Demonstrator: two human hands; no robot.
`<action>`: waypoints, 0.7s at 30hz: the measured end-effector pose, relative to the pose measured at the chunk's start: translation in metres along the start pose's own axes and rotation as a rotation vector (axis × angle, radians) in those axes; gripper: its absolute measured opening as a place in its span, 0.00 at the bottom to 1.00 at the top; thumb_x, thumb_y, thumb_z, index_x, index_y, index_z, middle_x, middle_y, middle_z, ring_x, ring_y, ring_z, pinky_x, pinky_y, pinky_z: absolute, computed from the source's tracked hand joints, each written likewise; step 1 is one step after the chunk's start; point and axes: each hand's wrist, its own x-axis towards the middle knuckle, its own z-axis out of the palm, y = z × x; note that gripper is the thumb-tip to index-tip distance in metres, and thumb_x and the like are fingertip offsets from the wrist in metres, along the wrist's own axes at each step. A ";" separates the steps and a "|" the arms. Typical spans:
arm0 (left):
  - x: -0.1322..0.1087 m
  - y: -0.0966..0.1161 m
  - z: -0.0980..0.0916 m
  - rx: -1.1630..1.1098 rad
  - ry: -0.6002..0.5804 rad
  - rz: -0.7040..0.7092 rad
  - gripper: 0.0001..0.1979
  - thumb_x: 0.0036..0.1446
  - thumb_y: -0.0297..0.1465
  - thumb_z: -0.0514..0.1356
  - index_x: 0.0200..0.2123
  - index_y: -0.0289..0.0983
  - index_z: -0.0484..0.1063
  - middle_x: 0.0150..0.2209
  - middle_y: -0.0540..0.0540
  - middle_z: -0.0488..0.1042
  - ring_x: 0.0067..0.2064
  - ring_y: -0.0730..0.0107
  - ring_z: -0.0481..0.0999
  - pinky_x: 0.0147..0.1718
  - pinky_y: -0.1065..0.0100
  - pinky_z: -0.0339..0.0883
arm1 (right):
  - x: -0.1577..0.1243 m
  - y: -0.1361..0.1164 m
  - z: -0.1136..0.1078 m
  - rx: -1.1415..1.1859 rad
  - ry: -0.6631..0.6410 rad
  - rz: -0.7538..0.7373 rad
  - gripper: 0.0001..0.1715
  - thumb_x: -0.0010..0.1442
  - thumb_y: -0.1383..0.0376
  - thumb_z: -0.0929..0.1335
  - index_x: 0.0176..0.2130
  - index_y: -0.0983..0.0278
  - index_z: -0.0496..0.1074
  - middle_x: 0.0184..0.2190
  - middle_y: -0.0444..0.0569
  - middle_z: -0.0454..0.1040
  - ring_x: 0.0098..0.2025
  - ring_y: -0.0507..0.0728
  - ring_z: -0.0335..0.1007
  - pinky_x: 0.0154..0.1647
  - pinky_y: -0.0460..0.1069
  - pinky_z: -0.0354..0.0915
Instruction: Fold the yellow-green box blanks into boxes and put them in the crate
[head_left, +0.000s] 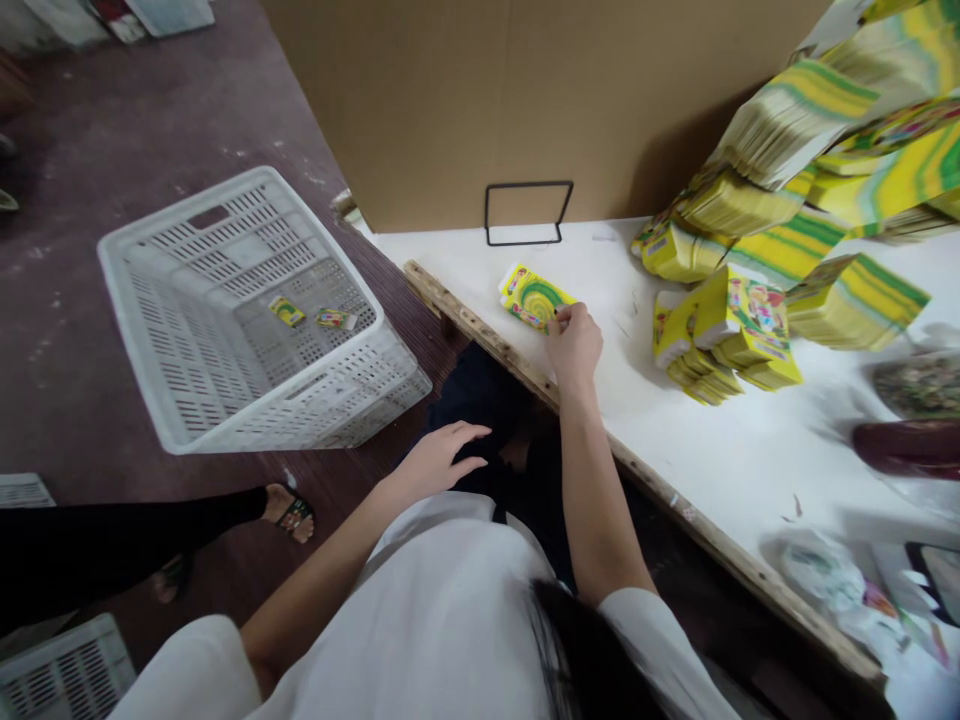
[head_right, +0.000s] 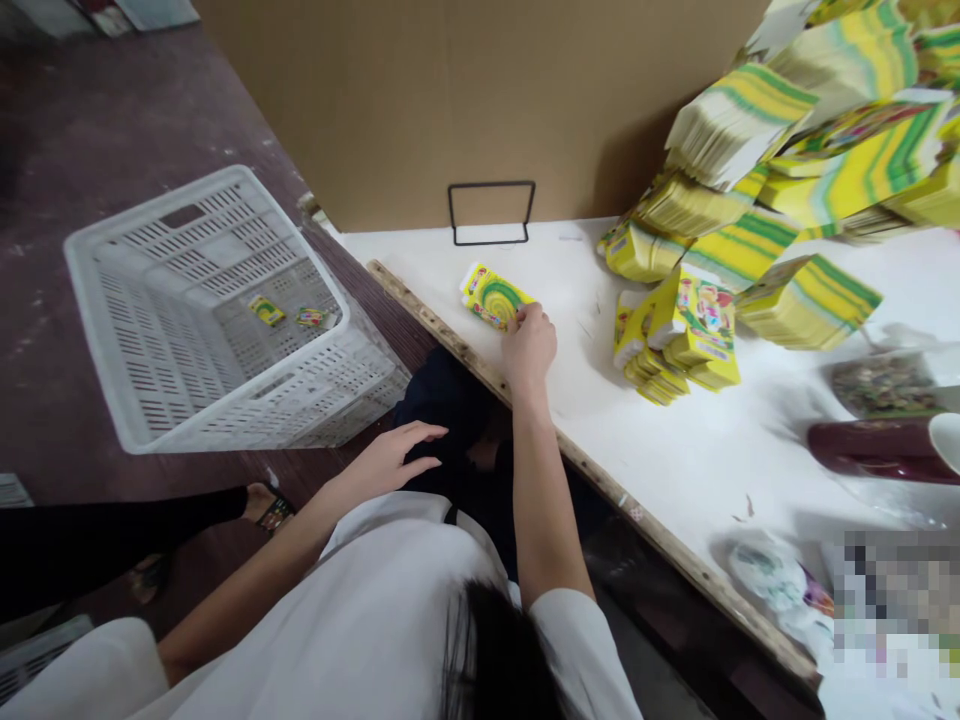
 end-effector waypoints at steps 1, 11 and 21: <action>0.000 0.001 0.001 -0.002 -0.004 0.001 0.20 0.64 0.35 0.62 0.58 0.38 0.70 0.57 0.40 0.74 0.58 0.58 0.74 0.60 0.55 0.66 | 0.000 0.000 0.000 0.014 0.008 0.002 0.07 0.58 0.70 0.66 0.40 0.63 0.65 0.41 0.56 0.75 0.41 0.62 0.69 0.46 0.56 0.63; 0.004 0.006 0.005 -0.053 -0.025 0.008 0.21 0.63 0.35 0.63 0.58 0.39 0.71 0.52 0.41 0.76 0.53 0.57 0.76 0.55 0.55 0.68 | -0.002 0.002 0.000 0.238 0.134 -0.038 0.09 0.56 0.69 0.66 0.37 0.60 0.62 0.40 0.52 0.76 0.39 0.59 0.70 0.45 0.55 0.63; 0.009 0.004 0.016 -0.381 0.119 0.032 0.27 0.58 0.41 0.68 0.58 0.40 0.70 0.53 0.38 0.76 0.52 0.56 0.77 0.52 0.54 0.71 | -0.021 -0.016 -0.009 0.633 0.186 -0.174 0.09 0.59 0.62 0.67 0.38 0.60 0.62 0.29 0.41 0.66 0.27 0.51 0.61 0.30 0.47 0.61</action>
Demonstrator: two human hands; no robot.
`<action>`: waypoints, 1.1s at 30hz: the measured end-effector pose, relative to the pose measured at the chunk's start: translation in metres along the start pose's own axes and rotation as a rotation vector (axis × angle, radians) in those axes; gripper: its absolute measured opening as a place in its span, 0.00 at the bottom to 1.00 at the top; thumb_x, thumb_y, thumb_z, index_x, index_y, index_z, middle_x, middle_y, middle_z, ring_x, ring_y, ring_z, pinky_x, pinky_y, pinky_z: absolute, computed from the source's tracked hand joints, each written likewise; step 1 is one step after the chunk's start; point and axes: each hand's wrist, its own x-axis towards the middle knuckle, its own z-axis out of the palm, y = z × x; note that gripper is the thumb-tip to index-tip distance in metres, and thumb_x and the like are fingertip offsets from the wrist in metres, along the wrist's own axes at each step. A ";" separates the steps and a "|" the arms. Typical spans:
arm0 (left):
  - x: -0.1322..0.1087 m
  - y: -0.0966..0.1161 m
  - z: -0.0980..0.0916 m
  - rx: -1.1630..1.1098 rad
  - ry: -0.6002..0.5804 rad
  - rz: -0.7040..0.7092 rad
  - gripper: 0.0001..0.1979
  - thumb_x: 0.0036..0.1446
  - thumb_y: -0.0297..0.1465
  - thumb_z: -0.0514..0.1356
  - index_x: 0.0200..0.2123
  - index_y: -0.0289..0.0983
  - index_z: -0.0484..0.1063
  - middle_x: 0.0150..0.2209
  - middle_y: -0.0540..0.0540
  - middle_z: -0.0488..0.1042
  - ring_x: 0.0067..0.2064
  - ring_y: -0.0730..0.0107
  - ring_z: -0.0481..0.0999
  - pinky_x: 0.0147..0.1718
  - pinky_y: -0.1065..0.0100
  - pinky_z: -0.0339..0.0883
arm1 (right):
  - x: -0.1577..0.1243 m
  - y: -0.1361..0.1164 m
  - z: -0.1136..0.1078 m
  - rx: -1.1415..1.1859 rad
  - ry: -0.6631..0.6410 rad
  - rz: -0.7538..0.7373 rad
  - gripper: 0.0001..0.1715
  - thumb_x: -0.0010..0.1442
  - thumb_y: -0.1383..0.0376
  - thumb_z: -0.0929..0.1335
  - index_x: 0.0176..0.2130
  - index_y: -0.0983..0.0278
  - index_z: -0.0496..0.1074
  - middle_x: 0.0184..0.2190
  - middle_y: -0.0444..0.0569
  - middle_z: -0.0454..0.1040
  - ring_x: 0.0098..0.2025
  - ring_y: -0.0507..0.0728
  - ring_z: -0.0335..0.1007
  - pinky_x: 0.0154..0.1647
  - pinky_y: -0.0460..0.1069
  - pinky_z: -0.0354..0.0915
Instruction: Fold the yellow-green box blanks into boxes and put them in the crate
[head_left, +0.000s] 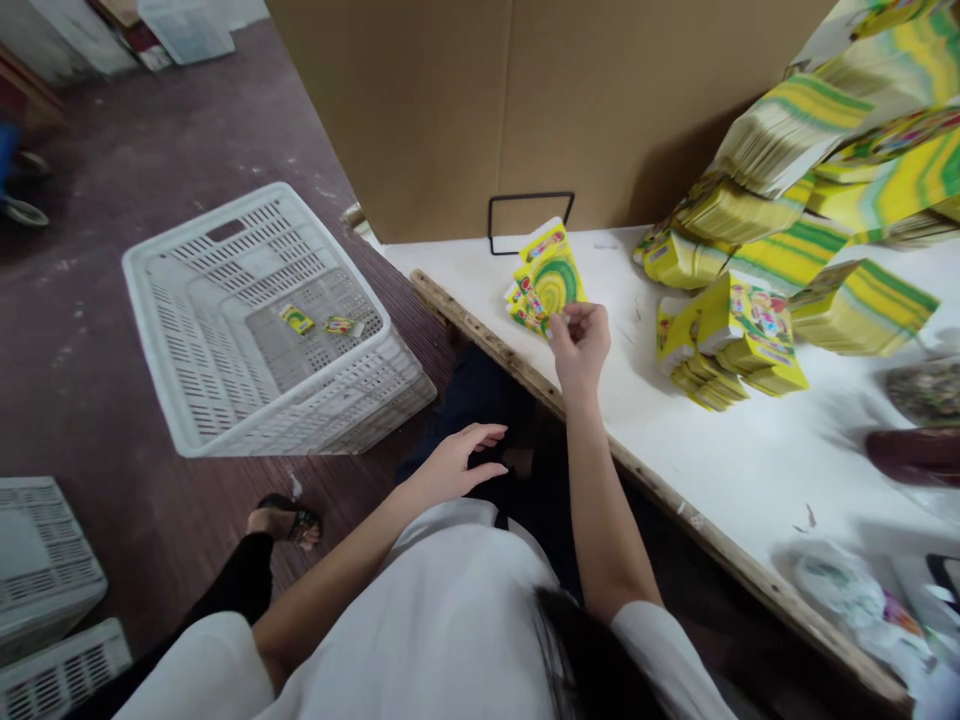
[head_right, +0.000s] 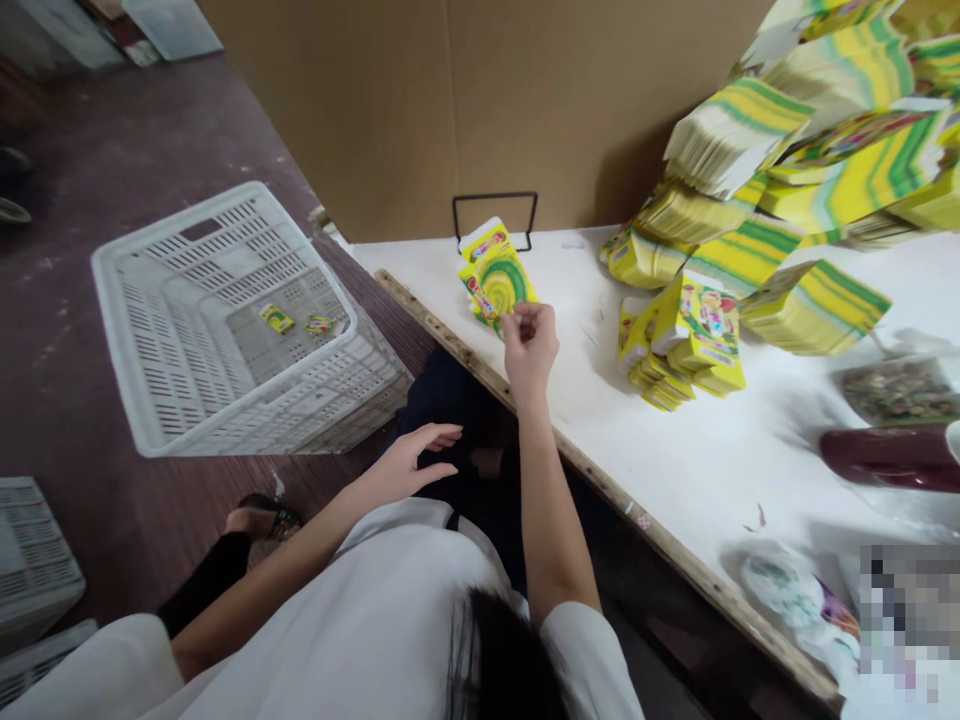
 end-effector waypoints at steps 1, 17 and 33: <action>0.001 0.000 0.002 -0.043 0.037 0.007 0.31 0.57 0.43 0.69 0.60 0.40 0.68 0.55 0.36 0.75 0.53 0.55 0.77 0.51 0.54 0.72 | -0.009 -0.006 -0.001 0.061 -0.009 -0.010 0.09 0.60 0.61 0.67 0.39 0.60 0.63 0.29 0.41 0.65 0.27 0.50 0.61 0.29 0.46 0.61; 0.010 0.026 0.001 -0.836 0.681 0.096 0.34 0.47 0.59 0.67 0.45 0.36 0.78 0.46 0.36 0.80 0.50 0.49 0.79 0.55 0.50 0.72 | -0.153 -0.029 0.004 0.435 -0.691 0.360 0.15 0.54 0.56 0.74 0.33 0.61 0.68 0.26 0.40 0.65 0.26 0.50 0.57 0.27 0.46 0.56; 0.029 0.029 0.001 -0.908 0.693 0.060 0.31 0.51 0.61 0.62 0.35 0.37 0.72 0.28 0.47 0.70 0.30 0.66 0.72 0.39 0.60 0.75 | -0.157 -0.040 0.018 0.682 -0.628 0.538 0.34 0.44 0.42 0.78 0.30 0.61 0.61 0.25 0.39 0.65 0.26 0.49 0.59 0.28 0.45 0.58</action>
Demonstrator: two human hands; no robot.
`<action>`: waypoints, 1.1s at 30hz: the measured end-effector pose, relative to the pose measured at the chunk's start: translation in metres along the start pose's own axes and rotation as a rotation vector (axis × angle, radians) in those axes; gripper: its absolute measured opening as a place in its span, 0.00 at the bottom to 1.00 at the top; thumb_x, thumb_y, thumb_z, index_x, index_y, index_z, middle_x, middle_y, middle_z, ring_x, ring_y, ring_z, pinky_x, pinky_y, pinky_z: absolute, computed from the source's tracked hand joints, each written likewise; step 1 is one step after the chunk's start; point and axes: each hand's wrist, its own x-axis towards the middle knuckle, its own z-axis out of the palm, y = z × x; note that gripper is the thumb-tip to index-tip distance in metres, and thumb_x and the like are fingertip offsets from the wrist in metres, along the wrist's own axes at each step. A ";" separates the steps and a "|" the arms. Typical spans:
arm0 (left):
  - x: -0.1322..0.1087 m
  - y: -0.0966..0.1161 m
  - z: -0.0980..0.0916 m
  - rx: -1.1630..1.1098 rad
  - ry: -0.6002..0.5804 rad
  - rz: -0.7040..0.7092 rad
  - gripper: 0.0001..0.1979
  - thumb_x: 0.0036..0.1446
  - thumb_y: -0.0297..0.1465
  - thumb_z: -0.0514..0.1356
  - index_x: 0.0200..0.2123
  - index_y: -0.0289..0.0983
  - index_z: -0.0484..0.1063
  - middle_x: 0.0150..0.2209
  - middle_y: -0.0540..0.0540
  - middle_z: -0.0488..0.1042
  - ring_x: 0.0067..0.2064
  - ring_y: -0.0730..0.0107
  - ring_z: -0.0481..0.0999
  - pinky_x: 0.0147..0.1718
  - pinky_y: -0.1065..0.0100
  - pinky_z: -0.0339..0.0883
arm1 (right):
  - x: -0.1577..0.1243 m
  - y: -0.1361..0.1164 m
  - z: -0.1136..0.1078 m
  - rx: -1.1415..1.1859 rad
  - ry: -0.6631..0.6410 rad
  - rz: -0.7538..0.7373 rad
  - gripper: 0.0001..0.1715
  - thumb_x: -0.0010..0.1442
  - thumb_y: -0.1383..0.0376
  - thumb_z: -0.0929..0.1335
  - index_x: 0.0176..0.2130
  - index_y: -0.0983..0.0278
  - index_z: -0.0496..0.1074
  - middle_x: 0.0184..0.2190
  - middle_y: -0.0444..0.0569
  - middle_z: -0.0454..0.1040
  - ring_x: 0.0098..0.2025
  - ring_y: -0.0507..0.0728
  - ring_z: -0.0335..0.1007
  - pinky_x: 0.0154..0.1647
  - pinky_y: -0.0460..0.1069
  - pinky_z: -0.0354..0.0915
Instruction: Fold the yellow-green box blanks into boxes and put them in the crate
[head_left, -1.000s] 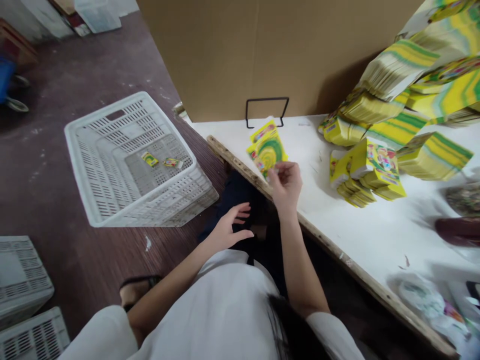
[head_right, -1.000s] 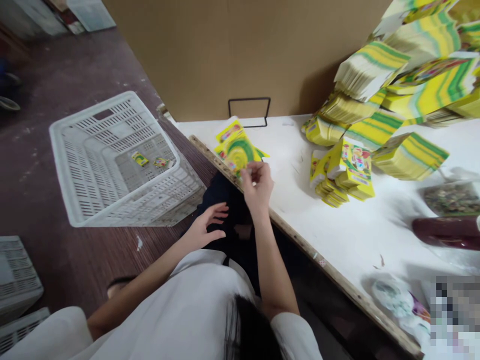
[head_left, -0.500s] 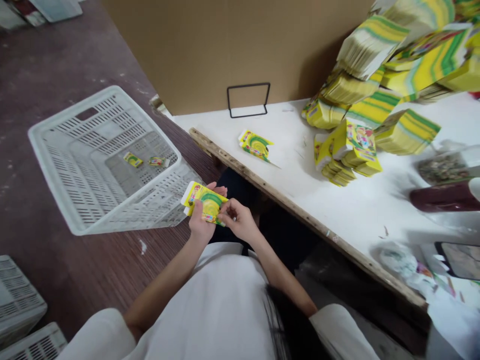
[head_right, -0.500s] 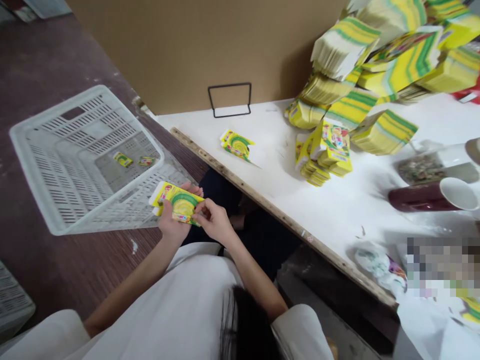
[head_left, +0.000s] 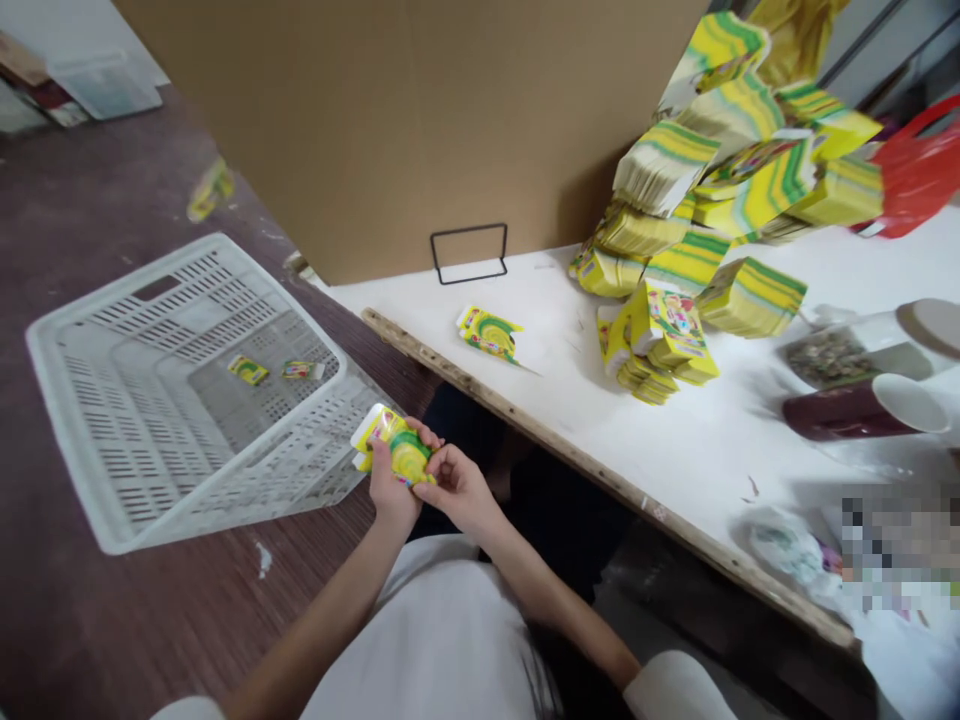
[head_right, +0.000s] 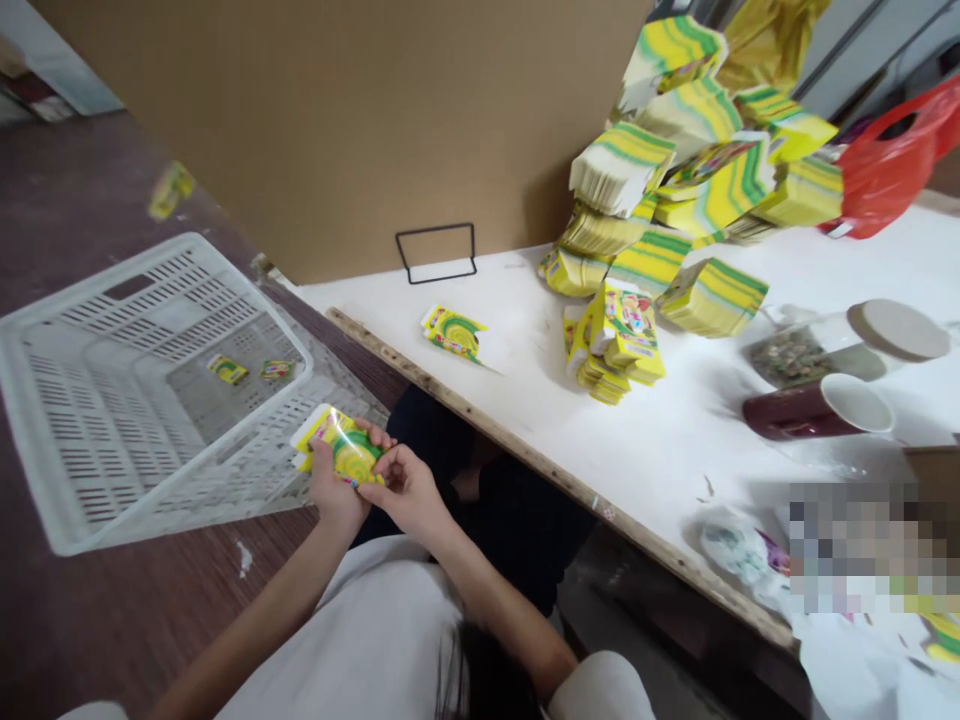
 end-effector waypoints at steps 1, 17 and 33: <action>0.001 0.000 0.001 0.004 -0.013 -0.002 0.31 0.50 0.61 0.62 0.35 0.38 0.71 0.27 0.48 0.68 0.29 0.67 0.70 0.37 0.61 0.74 | 0.001 0.000 0.000 0.007 -0.002 0.000 0.34 0.45 0.41 0.78 0.30 0.61 0.61 0.25 0.39 0.65 0.25 0.49 0.58 0.27 0.45 0.57; 0.021 -0.006 0.008 0.357 -0.133 0.057 0.21 0.56 0.52 0.66 0.36 0.39 0.76 0.34 0.47 0.78 0.36 0.66 0.76 0.39 0.66 0.71 | 0.005 -0.042 -0.046 -0.346 0.247 -0.339 0.07 0.63 0.60 0.72 0.36 0.61 0.75 0.30 0.45 0.75 0.30 0.54 0.70 0.31 0.48 0.65; 0.026 0.070 0.007 1.230 -0.762 0.057 0.44 0.43 0.40 0.76 0.62 0.40 0.66 0.57 0.36 0.74 0.57 0.42 0.74 0.57 0.44 0.67 | -0.009 -0.075 -0.037 -1.237 0.061 -0.812 0.19 0.66 0.70 0.68 0.51 0.49 0.78 0.43 0.47 0.79 0.49 0.61 0.69 0.66 0.62 0.56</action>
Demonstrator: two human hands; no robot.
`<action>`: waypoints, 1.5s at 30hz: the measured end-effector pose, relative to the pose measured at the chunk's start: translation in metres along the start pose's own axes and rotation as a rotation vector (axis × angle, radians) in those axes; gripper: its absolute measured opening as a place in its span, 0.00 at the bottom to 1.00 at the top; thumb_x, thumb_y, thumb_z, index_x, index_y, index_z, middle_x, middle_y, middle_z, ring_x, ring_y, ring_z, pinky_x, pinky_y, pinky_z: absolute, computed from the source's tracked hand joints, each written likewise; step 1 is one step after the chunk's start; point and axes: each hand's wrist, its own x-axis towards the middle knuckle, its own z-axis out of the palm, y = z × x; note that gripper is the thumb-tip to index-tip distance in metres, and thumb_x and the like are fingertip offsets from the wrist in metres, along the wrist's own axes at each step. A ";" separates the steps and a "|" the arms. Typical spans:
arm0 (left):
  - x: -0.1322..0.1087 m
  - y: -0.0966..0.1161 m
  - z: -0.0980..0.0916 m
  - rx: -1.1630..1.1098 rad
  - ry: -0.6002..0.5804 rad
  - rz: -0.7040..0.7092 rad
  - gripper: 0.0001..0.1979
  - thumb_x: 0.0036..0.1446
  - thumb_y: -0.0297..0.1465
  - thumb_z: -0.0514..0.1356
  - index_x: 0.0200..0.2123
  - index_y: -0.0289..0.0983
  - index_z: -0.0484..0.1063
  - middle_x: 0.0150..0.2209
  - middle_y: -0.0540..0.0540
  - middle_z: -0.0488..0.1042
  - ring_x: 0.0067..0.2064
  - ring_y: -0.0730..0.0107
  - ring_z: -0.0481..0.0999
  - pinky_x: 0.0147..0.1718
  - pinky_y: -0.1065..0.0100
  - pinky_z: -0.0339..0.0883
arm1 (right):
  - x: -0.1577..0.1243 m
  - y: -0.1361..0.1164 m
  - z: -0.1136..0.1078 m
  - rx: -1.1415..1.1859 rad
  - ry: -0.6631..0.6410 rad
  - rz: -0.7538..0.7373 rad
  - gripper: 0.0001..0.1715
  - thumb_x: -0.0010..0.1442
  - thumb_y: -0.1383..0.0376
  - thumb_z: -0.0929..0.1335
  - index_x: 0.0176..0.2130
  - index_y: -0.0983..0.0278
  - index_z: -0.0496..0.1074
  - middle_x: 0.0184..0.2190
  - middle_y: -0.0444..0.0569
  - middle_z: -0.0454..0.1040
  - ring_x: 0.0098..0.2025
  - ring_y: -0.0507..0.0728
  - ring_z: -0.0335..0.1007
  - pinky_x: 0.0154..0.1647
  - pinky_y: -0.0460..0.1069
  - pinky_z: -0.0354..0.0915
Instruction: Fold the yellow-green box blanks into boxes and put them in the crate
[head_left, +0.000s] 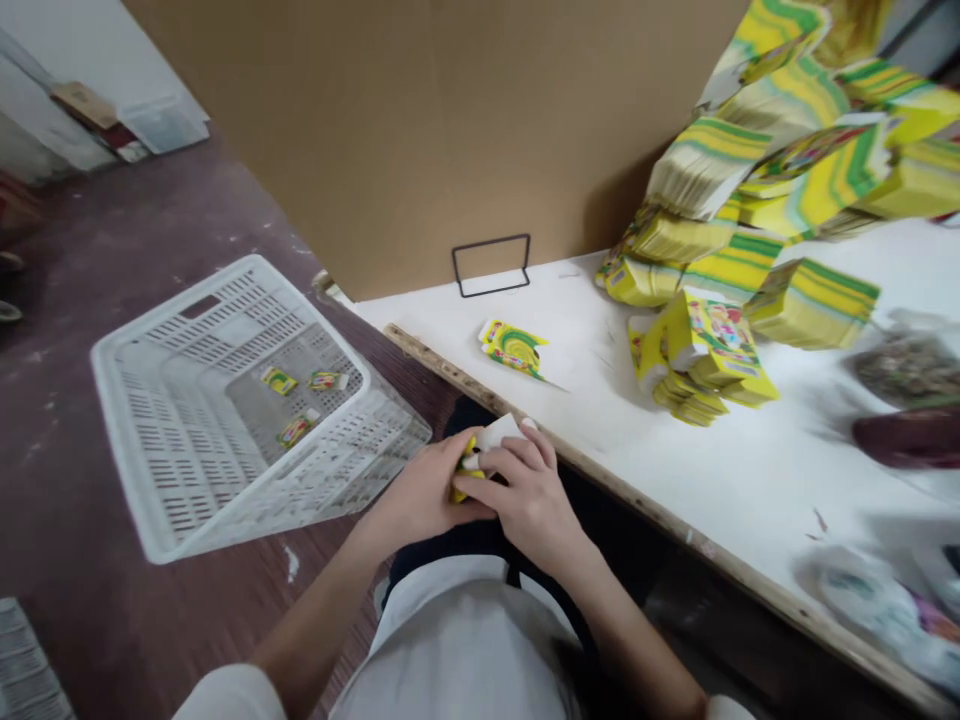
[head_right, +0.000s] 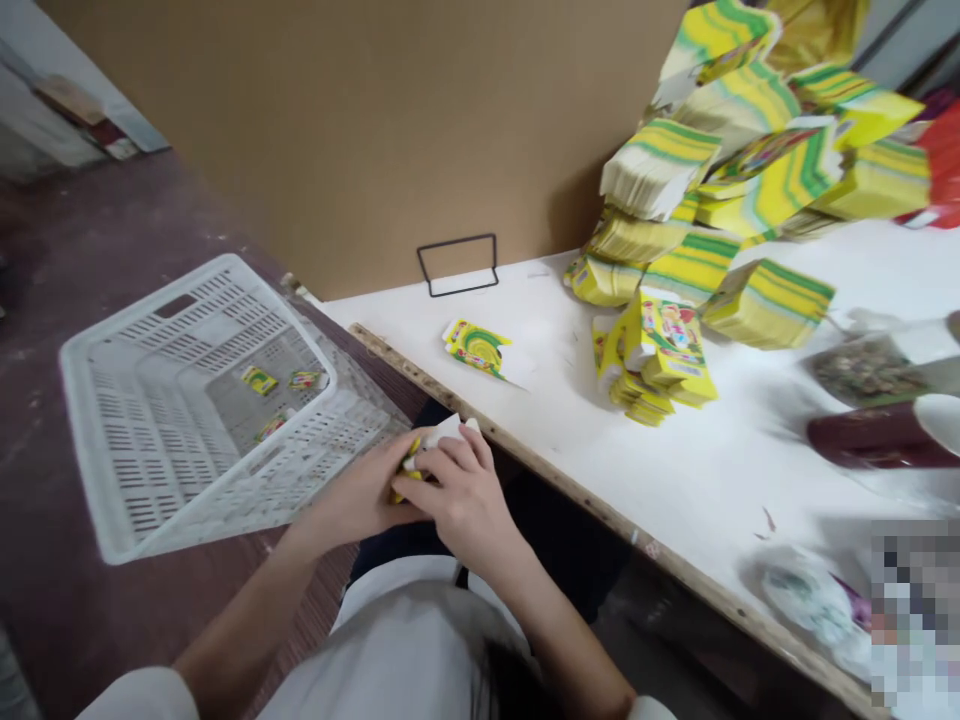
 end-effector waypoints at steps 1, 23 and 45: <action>0.003 -0.005 0.010 -0.024 0.036 -0.007 0.36 0.47 0.37 0.73 0.59 0.40 0.68 0.53 0.38 0.77 0.53 0.46 0.77 0.54 0.48 0.70 | -0.003 -0.002 0.004 0.000 0.068 0.071 0.22 0.65 0.67 0.70 0.56 0.49 0.74 0.50 0.50 0.77 0.55 0.63 0.67 0.69 0.65 0.52; 0.015 -0.045 0.056 0.049 0.329 0.219 0.38 0.57 0.35 0.61 0.67 0.43 0.47 0.54 0.36 0.70 0.47 0.54 0.80 0.41 0.55 0.77 | -0.010 0.008 0.031 0.568 -0.182 0.386 0.34 0.65 0.72 0.63 0.67 0.53 0.64 0.72 0.52 0.54 0.71 0.60 0.57 0.69 0.56 0.60; 0.021 -0.043 0.021 0.226 0.256 0.082 0.26 0.49 0.35 0.65 0.53 0.38 0.71 0.49 0.41 0.80 0.47 0.52 0.81 0.46 0.54 0.75 | 0.016 0.025 0.012 0.349 -0.352 0.398 0.26 0.67 0.66 0.68 0.63 0.63 0.65 0.64 0.62 0.60 0.64 0.61 0.66 0.63 0.58 0.66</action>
